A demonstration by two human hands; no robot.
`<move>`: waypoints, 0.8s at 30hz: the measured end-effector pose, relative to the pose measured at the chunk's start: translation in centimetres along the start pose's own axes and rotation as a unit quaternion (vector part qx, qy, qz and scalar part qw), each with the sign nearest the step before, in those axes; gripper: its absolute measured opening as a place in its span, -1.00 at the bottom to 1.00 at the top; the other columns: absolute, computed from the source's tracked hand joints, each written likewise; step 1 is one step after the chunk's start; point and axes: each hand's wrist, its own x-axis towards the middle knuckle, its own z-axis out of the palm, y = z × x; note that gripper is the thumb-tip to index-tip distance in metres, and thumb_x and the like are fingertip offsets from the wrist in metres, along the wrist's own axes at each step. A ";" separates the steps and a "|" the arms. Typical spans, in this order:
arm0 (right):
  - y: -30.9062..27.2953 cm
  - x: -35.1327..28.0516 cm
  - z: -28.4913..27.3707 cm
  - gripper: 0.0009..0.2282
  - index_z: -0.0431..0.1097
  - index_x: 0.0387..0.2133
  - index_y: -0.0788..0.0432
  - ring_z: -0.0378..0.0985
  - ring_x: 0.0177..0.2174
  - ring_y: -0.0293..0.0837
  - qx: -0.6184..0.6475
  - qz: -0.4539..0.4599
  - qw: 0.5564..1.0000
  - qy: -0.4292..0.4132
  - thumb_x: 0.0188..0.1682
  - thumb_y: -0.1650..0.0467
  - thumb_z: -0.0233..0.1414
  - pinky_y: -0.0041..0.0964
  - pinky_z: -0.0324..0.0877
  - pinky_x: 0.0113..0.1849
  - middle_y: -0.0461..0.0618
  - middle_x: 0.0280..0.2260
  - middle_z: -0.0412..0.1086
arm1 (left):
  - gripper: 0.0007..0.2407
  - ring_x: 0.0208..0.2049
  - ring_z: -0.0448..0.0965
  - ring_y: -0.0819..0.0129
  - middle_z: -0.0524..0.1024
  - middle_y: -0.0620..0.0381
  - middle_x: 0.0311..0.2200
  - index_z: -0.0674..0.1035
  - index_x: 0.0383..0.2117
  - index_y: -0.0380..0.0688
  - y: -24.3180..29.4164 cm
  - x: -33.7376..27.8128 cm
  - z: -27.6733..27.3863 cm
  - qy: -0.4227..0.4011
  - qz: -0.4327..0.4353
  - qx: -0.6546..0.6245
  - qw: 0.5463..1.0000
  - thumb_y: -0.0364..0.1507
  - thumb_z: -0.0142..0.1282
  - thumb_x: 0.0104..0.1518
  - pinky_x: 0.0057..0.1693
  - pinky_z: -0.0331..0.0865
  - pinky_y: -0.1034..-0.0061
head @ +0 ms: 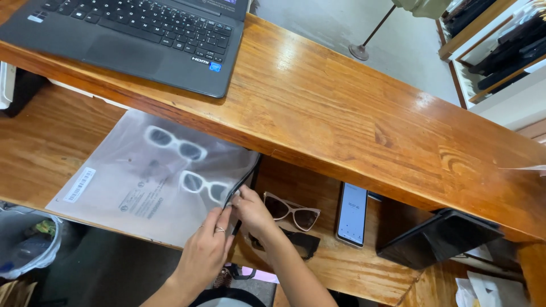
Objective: The person is organizing and inspecting various pairs of sunglasses by removing them from a plastic sleeve and placing them on a wooden counter.
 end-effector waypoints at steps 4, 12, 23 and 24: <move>-0.5 2.8 2.8 -0.93 0.33 -0.34 0.17 0.36 -0.33 -0.26 -0.053 -0.028 0.998 -0.008 0.08 0.50 -0.11 -0.37 0.36 -0.22 -0.09 -0.37 0.32 | -0.56 -0.38 0.62 0.08 0.34 -0.21 0.13 0.35 0.24 -0.36 -0.8 -0.1 -0.2 0.044 0.008 0.003 0.999 -0.44 0.02 0.22 -0.24 0.58 0.26; -0.8 7.2 6.5 -0.88 0.38 -0.34 0.15 0.40 -0.34 -0.26 -0.171 -0.080 0.982 -0.015 -0.02 0.51 -0.13 -0.34 0.36 -0.23 -0.09 -0.39 0.39 | -0.63 -0.31 0.60 0.16 0.46 -0.06 0.04 0.47 0.16 -0.29 -0.8 0.0 -0.4 0.139 0.059 0.047 0.987 -0.54 0.04 0.18 -0.35 0.51 0.38; 0.6 5.0 1.5 -0.77 0.46 -0.35 0.11 0.47 -0.36 -0.27 -0.351 -0.144 0.925 -0.004 -0.17 0.52 -0.15 -0.29 0.37 -0.26 -0.10 -0.43 0.51 | -0.63 -0.38 0.58 0.31 0.47 0.03 -0.01 0.56 0.08 -0.12 -1.3 1.1 -0.6 0.150 -0.011 0.026 0.988 -0.45 0.14 0.10 -0.37 0.51 0.38; 0.6 4.2 0.2 -0.77 0.46 -0.35 0.11 0.47 -0.36 -0.27 -0.350 -0.142 0.926 0.000 -0.17 0.52 -0.15 -0.29 0.37 -0.26 -0.10 -0.43 0.51 | -0.63 -0.38 0.58 0.31 0.47 0.03 -0.01 0.56 0.08 -0.12 -1.0 1.4 -0.9 0.147 -0.009 0.023 0.989 -0.45 0.14 0.10 -0.37 0.51 0.38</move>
